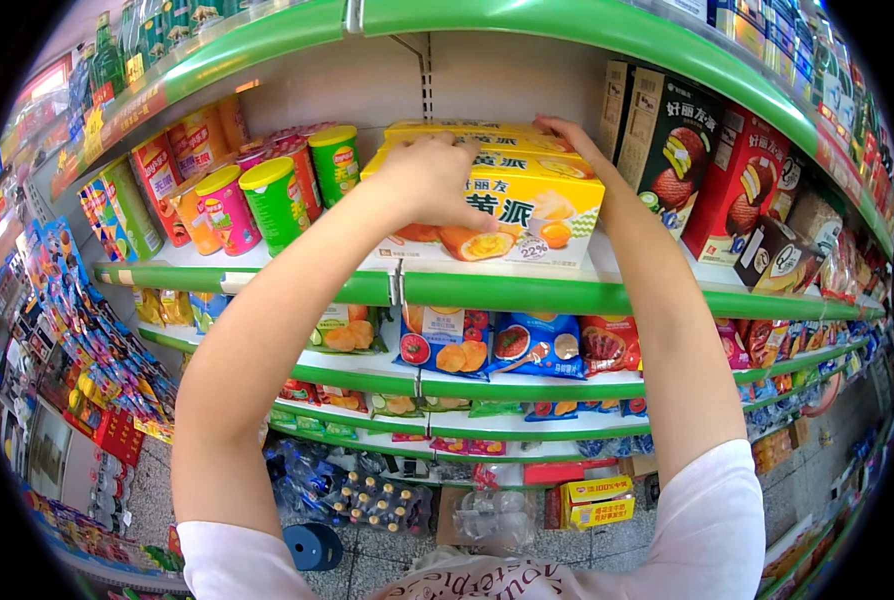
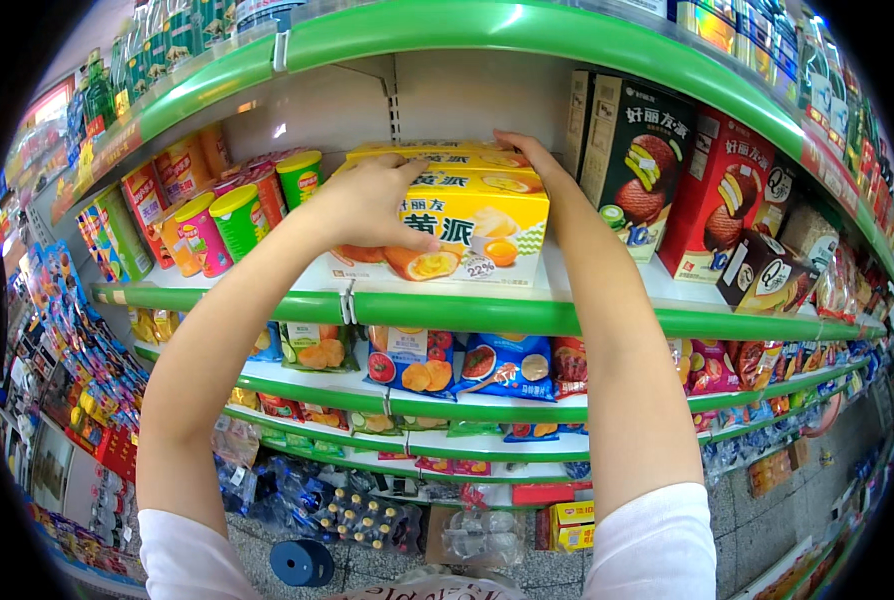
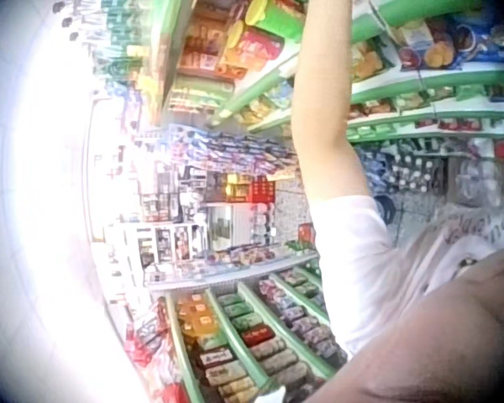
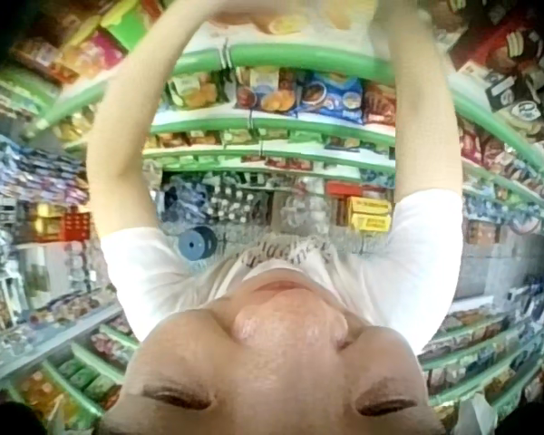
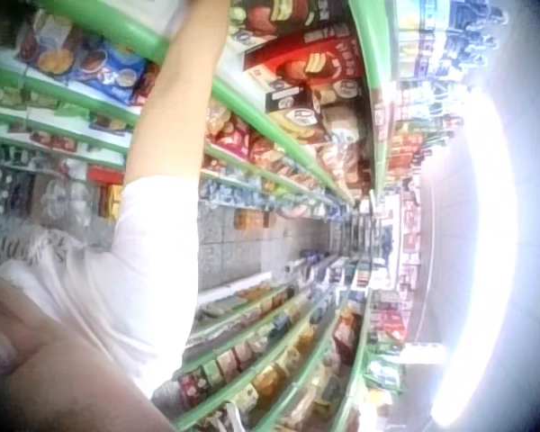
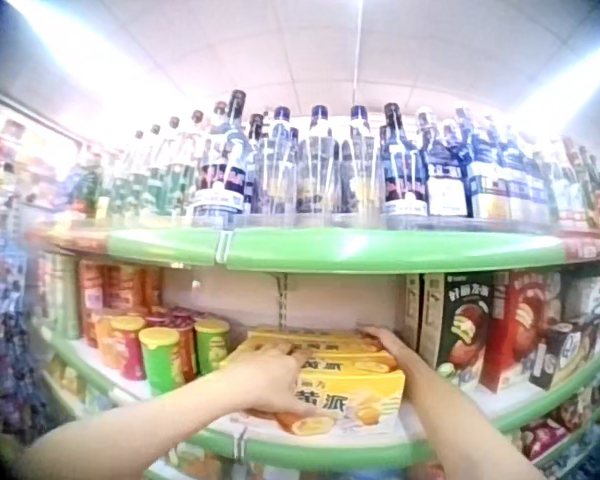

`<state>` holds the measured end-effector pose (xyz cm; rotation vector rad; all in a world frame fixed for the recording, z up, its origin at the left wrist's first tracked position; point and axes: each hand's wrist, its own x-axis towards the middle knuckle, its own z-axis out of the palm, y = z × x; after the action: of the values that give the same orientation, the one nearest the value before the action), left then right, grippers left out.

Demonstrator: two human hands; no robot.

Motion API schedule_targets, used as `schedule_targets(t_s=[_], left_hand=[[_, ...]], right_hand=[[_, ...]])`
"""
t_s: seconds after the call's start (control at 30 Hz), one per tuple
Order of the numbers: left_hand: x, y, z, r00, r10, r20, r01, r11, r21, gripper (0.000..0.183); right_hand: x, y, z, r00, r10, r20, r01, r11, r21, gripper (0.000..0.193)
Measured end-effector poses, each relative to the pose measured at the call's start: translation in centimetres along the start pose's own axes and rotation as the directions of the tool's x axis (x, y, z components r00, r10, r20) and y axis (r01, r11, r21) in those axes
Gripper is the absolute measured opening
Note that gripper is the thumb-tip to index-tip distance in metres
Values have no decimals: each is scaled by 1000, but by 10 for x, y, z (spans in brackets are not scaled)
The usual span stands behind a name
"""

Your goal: The person restocks a convenience store shelf by picking up boxes of snacks and cans of chips from the floor and placing them onto the shelf. They arrange the items by type and brand, filling empty spaces and aligning the products neatly.

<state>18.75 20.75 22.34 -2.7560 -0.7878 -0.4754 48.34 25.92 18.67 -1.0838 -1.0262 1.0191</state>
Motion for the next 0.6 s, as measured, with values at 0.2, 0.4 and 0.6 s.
schedule_targets(t_s=[0.2,0.4,0.6], left_hand=[[-7,-13,-2,995,-61,80,63,998,-14,99],[-19,-28,-4,997,-61,37,60,998,13,98],[-29,-39,-6,996,-77,32,79,996,-41,97]], right_hand=[[2,11,22,996,66,60,-74,987,141,28],[18,18,37,996,-18,89,7,992,122,23],[33,24,52,997,-14,70,4,991,135,21]])
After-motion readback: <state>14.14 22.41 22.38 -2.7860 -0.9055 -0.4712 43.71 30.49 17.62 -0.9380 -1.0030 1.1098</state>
